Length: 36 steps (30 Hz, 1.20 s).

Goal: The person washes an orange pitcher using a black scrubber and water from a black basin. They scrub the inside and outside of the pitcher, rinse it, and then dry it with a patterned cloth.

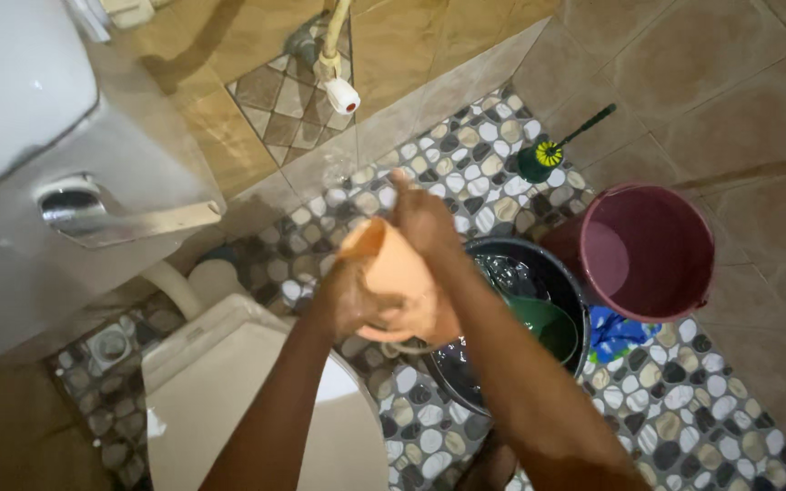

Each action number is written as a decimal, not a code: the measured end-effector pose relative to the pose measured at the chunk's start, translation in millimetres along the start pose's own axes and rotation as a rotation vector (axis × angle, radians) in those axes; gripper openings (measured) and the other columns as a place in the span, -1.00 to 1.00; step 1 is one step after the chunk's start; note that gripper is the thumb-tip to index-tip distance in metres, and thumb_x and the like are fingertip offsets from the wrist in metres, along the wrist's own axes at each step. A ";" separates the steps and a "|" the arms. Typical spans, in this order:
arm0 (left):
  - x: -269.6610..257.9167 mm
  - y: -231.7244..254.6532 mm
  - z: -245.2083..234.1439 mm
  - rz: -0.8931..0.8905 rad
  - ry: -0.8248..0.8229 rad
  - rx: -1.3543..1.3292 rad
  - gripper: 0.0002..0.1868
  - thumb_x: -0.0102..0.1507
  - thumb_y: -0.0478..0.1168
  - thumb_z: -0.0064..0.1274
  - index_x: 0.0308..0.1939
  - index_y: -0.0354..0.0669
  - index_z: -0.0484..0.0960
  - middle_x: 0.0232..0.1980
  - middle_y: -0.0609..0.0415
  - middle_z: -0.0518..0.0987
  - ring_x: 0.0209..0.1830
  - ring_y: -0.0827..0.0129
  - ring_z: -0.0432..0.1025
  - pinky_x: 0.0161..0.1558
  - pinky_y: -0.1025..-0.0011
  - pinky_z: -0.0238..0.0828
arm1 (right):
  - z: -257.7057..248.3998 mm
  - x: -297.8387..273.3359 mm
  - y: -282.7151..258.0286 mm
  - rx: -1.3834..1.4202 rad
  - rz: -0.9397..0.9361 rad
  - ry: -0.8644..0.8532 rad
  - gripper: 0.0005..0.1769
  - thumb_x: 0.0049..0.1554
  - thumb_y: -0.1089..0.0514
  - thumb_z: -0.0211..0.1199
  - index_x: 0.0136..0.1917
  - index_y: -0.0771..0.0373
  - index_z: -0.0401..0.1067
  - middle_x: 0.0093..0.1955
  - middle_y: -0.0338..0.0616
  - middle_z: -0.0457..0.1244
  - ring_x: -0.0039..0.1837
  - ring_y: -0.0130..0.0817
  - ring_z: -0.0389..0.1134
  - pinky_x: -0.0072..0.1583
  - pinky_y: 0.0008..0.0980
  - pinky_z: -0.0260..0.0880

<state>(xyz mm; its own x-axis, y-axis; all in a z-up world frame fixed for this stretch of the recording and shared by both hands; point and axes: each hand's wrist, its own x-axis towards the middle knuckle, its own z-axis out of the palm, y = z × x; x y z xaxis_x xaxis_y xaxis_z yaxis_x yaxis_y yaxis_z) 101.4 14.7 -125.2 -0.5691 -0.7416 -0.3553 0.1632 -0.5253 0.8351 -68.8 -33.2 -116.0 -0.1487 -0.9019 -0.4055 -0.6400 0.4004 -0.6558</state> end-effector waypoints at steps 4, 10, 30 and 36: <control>-13.7 13.9 1.5 0.072 -0.009 0.468 -0.58 0.05 -0.33 0.35 -0.02 -0.35 0.63 -0.08 -0.06 0.73 -0.10 0.25 0.65 -0.05 0.30 0.61 | -2.9 0.2 29.3 0.708 -0.047 -0.255 -0.24 0.20 -0.43 0.04 0.19 0.30 0.51 0.19 0.15 0.39 0.21 -0.04 0.37 0.22 -0.14 0.40; -17.1 31.1 1.7 0.041 0.006 0.931 -0.47 0.01 -0.22 0.36 0.05 -0.28 0.64 -0.07 -0.03 0.70 -0.09 0.28 0.61 -0.01 0.31 0.51 | -7.0 -10.9 26.5 0.282 0.038 -0.048 -0.07 0.24 -0.52 -0.27 0.07 0.29 0.59 0.04 0.14 0.42 0.07 -0.12 0.42 0.16 -0.21 0.33; 26.0 -78.2 -38.5 -0.042 0.326 0.545 -0.25 0.25 -0.03 0.12 0.36 -0.52 0.29 0.25 -0.23 0.53 0.30 0.18 0.43 0.28 0.30 0.30 | 148.4 -50.0 378.4 1.467 0.747 0.234 -0.81 0.28 0.12 0.17 0.10 0.23 0.49 0.05 -0.12 0.38 0.12 -0.24 0.37 0.19 -0.22 0.34; 6.6 -67.1 -34.0 0.007 0.323 0.894 -0.25 0.27 0.07 0.08 0.35 -0.46 0.36 0.39 -0.38 0.39 0.43 -0.07 0.26 0.37 0.22 0.15 | 167.0 -50.7 386.6 1.827 0.503 0.027 -0.81 0.29 0.14 0.10 0.07 0.23 0.46 0.10 -0.01 0.37 0.21 -0.05 0.38 0.28 -0.03 0.30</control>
<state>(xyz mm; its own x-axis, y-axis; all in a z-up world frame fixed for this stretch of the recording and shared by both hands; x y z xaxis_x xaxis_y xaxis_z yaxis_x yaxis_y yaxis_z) 114.1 30.9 -197.8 -0.2980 -0.8934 -0.3361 -0.5878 -0.1056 0.8021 -182.8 194.4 -455.3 -0.0637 -0.6573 -0.7509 0.9310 0.2319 -0.2820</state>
